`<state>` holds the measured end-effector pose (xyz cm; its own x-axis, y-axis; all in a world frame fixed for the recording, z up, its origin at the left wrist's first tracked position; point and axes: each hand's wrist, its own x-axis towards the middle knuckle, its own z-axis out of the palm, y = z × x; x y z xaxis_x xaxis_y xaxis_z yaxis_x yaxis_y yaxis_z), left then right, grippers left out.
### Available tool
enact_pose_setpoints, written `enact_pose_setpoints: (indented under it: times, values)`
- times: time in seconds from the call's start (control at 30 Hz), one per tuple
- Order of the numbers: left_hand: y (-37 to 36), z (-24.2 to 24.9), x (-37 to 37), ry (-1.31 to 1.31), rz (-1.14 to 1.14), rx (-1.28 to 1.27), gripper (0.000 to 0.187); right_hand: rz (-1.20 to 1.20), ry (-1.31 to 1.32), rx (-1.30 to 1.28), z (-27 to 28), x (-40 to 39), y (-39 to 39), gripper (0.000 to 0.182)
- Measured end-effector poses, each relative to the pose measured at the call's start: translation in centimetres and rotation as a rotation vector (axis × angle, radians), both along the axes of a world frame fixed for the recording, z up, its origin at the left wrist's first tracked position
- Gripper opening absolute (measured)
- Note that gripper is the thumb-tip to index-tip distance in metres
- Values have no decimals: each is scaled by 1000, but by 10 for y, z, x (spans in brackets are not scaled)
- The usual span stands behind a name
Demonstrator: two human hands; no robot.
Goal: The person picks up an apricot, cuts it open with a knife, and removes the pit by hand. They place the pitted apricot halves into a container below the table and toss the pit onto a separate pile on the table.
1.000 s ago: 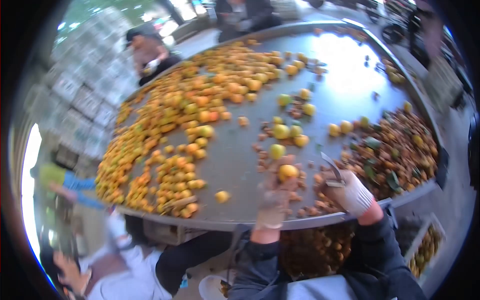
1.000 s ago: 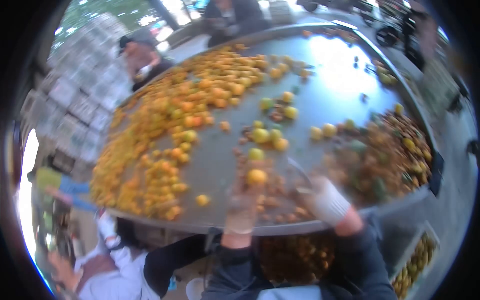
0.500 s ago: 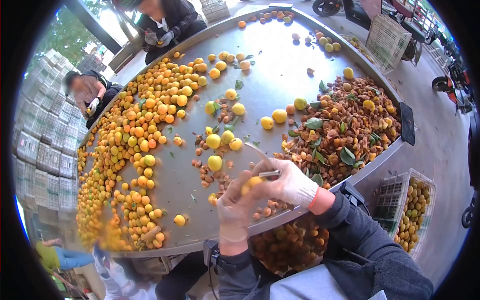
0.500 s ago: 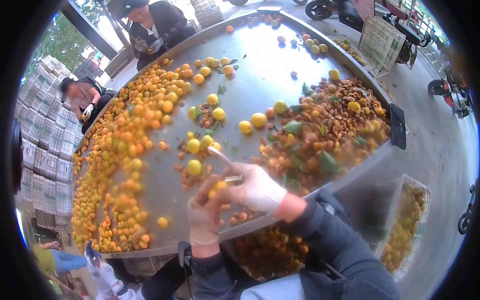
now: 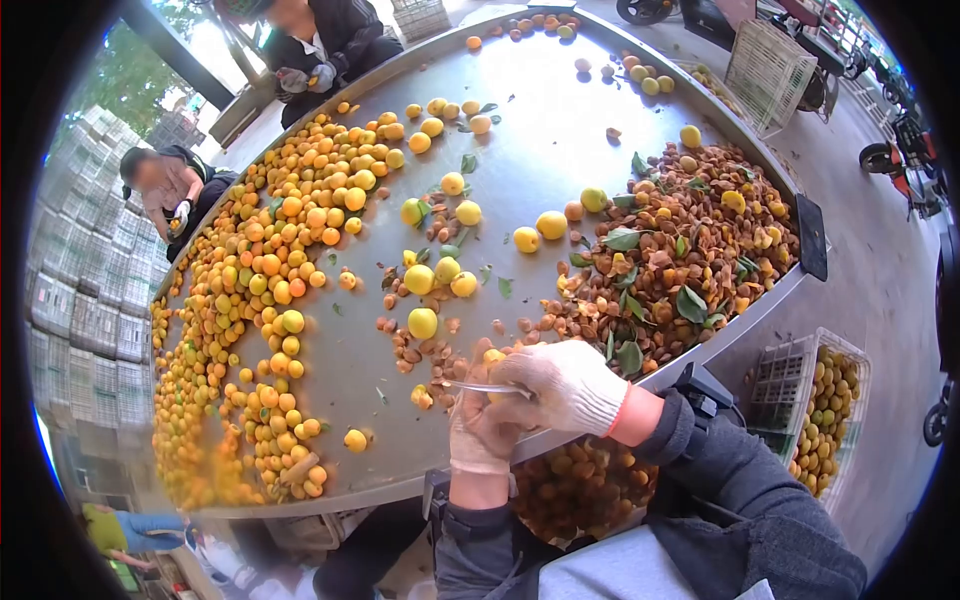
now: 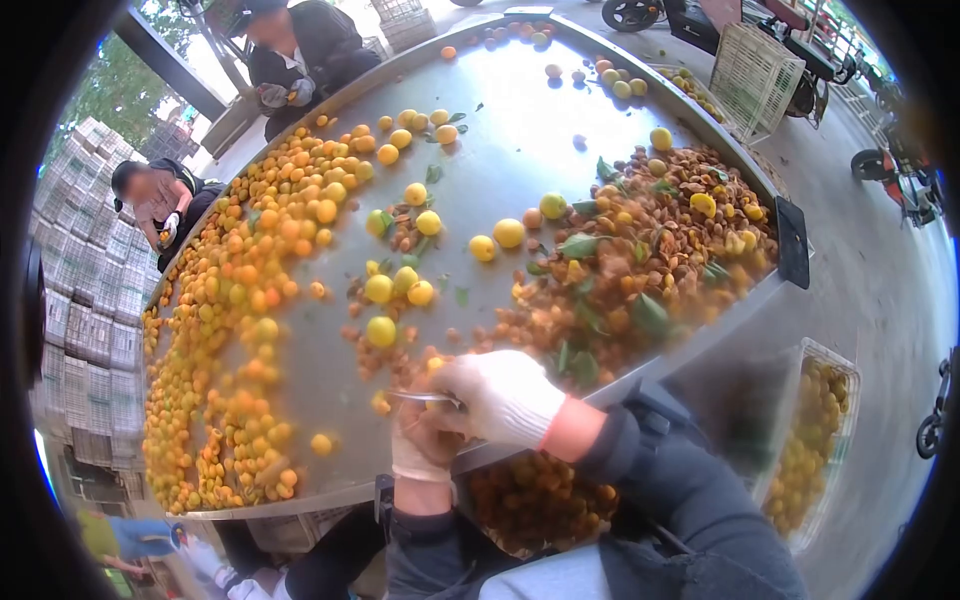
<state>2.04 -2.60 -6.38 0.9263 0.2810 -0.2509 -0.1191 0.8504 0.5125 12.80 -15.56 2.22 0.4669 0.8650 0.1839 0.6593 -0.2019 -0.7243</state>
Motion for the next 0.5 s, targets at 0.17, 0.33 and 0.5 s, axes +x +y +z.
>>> enact_pose_setpoints:
  times: [0.17, 0.33, 0.5]
  values:
    - [-9, 42, -1, 253, 76, 121, 49, -290, 653, 529, 9, 10, 5, 12]
    - [-20, 43, 3, 359, 73, 265, 50, -618, 1253, 934, 19, 17, 10, 15]
    - [-26, 43, 5, 321, 85, 171, 47, -715, 1103, 938, 25, 9, 20, 15]
